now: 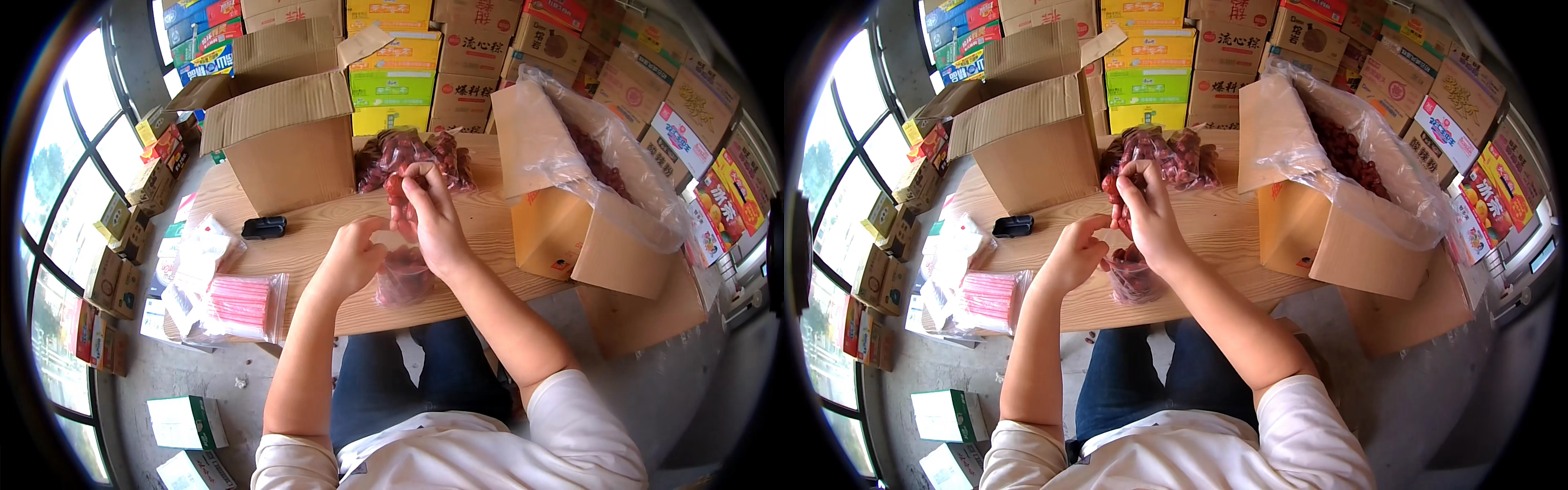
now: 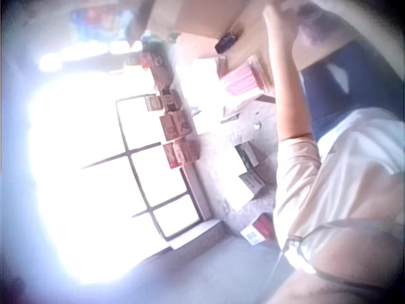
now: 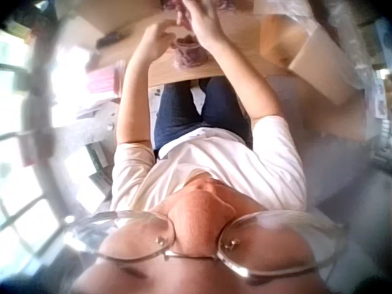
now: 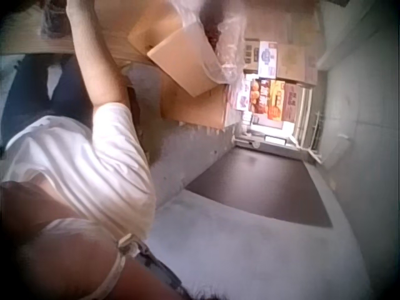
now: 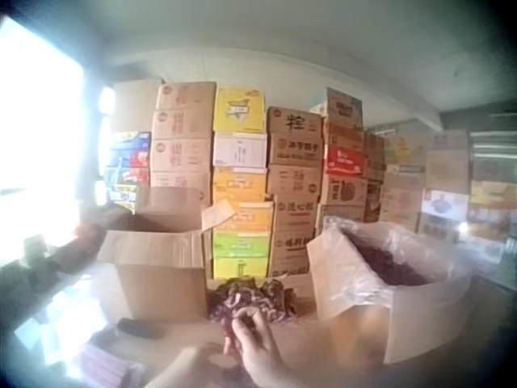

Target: The person repeatedly scoops dried red dates from a large cardboard box into small clear plastic bags. They seal each bag by hand and place it on a wooden table next to a growing pile of finished packages. The workspace is surrounded by stacks of cardboard boxes.

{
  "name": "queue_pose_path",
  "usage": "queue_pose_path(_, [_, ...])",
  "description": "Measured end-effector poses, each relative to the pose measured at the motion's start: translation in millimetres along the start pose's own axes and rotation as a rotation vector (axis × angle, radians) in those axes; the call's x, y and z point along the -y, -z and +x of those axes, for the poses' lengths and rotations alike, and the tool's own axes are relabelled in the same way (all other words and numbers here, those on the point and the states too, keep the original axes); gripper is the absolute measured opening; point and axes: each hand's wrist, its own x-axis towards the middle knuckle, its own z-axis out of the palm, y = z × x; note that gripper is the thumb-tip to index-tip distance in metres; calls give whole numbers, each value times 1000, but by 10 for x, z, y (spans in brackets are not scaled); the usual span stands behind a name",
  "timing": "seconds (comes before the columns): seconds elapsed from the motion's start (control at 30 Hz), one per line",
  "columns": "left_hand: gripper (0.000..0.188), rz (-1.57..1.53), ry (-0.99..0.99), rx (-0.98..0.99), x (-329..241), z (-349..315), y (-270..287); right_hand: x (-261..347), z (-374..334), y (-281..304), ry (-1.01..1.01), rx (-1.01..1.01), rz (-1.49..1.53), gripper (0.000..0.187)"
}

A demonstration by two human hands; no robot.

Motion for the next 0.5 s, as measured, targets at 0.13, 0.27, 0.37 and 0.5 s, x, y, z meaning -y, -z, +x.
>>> queue_pose_path(0.13, [42, 1, -10, -14, -20, -1, -11, -13, -17, 70, -14, 40, 38, 6])
queue_pose_path(0.27, [42, -15, -13, -14, -1, 21, -23, -15, -24, 81, -58, -4, 125, 9])
queue_pose_path(0.37, [37, -36, -52, -30, 14, 35, -30, 2, -21, 138, -59, 12, 29, 7])
queue_pose_path(0.5, [35, -55, -83, -65, 44, 52, -45, 62, -40, 126, -46, 30, -9, 6])
